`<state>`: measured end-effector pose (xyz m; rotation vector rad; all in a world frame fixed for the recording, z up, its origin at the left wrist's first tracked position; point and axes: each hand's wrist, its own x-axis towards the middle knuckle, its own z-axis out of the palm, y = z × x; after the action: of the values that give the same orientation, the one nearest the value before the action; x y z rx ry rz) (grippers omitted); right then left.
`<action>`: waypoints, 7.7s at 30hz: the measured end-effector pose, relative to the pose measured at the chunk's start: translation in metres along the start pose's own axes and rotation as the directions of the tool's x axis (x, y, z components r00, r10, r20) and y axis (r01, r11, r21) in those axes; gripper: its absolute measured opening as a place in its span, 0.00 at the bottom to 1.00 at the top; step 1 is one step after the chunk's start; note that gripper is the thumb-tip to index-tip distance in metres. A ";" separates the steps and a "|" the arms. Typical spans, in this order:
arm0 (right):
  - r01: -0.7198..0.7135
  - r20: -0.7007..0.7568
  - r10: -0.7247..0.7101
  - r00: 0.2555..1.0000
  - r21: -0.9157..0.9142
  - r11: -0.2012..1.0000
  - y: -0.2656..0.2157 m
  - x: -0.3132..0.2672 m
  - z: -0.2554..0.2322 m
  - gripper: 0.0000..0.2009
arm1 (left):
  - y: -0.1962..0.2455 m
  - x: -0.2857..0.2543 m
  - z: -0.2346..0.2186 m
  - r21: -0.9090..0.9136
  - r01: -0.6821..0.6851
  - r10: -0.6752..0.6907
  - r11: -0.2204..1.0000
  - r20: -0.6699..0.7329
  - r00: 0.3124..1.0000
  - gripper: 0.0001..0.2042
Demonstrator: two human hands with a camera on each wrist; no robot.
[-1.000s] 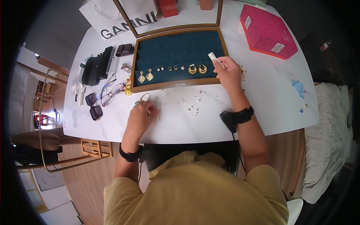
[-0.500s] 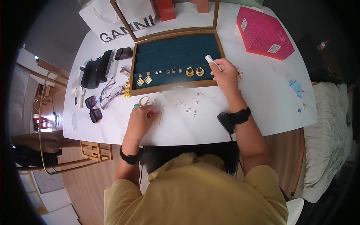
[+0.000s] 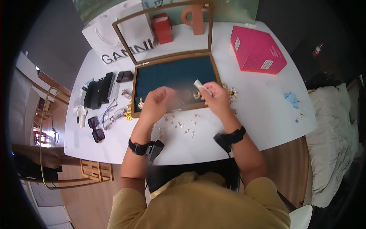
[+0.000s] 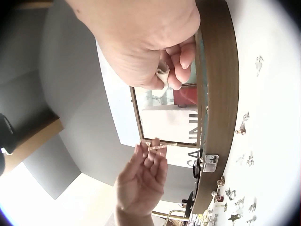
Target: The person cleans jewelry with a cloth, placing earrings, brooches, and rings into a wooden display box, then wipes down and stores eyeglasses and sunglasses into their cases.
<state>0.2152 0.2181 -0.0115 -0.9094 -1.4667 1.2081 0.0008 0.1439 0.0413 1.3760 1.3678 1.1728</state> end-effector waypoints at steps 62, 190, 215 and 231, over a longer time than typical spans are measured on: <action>-0.040 -0.429 0.154 0.890 0.262 0.964 0.013 0.027 -0.035 0.08 | -0.021 0.073 0.074 0.148 -0.125 0.067 0.981 0.347 0.936 0.14; 0.085 -0.467 -0.054 0.883 0.047 0.995 0.000 0.021 -0.032 0.06 | -0.045 0.080 0.099 0.003 -0.116 0.109 0.993 0.318 0.942 0.12; 0.086 -0.456 -0.035 0.889 0.092 0.992 -0.006 0.022 -0.033 0.07 | -0.017 0.099 0.110 0.614 -0.275 0.205 0.740 0.183 0.961 0.06; 0.107 -0.457 -0.058 0.888 0.083 0.991 -0.006 0.021 -0.031 0.07 | -0.021 0.091 0.108 0.670 -0.375 0.362 0.641 0.167 0.917 0.10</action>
<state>0.2412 0.2436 -0.0005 -0.9681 -1.0428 0.9207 0.0993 0.2406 0.0038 2.2936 1.6481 0.9008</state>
